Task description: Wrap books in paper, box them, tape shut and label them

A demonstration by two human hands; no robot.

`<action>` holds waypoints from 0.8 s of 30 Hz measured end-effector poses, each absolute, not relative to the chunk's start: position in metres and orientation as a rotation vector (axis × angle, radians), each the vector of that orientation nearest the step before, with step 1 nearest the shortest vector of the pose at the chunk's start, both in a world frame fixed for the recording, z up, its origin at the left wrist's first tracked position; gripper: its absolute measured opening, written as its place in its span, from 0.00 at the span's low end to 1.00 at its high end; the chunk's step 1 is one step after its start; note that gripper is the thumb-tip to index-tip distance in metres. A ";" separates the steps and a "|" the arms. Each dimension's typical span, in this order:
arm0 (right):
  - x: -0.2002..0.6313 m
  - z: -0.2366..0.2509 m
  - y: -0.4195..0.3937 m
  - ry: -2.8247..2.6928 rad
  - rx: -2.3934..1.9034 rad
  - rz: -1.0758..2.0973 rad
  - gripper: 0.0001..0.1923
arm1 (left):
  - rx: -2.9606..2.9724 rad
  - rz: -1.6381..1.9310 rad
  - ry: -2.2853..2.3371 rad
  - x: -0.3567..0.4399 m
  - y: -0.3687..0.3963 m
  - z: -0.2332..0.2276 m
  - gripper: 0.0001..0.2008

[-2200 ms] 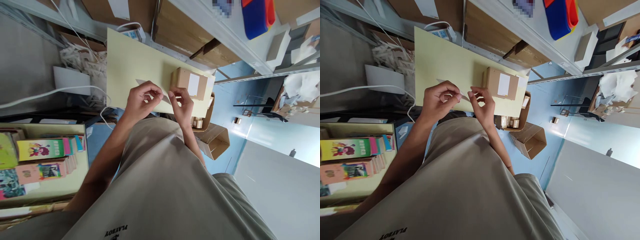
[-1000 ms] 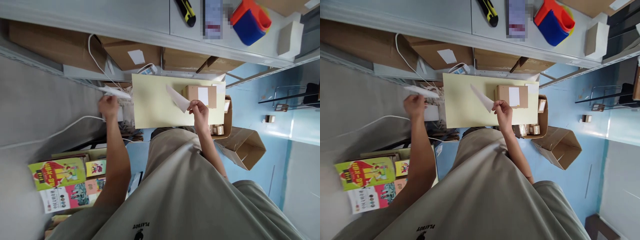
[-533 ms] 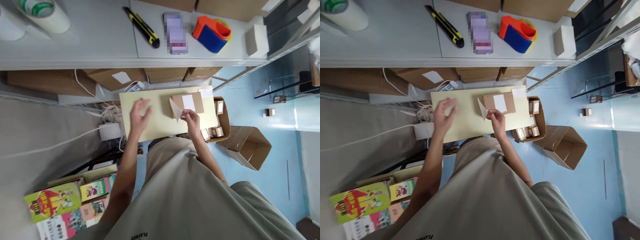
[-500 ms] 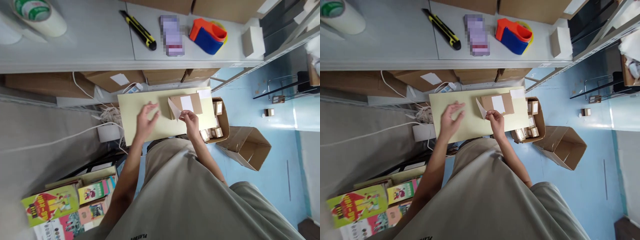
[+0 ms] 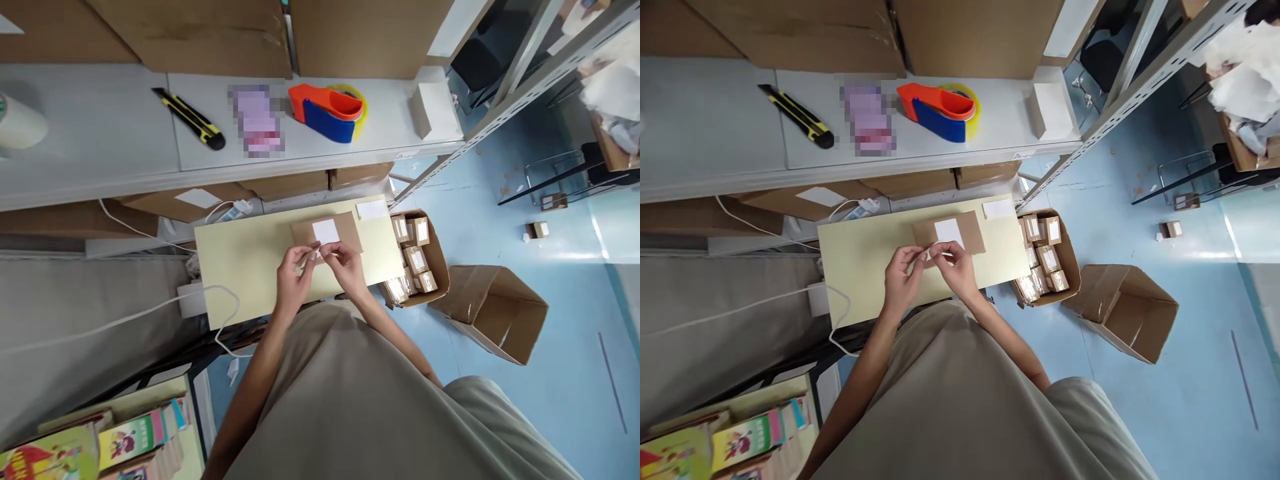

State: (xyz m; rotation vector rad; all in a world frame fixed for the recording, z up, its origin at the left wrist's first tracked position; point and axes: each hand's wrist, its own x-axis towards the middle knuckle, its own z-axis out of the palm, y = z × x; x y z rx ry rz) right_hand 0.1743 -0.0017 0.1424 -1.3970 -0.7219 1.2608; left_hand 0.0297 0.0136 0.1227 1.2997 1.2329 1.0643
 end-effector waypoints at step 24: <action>0.286 0.063 0.012 -0.833 -1.619 1.368 0.24 | 0.625 1.193 1.516 0.084 -0.001 0.102 0.27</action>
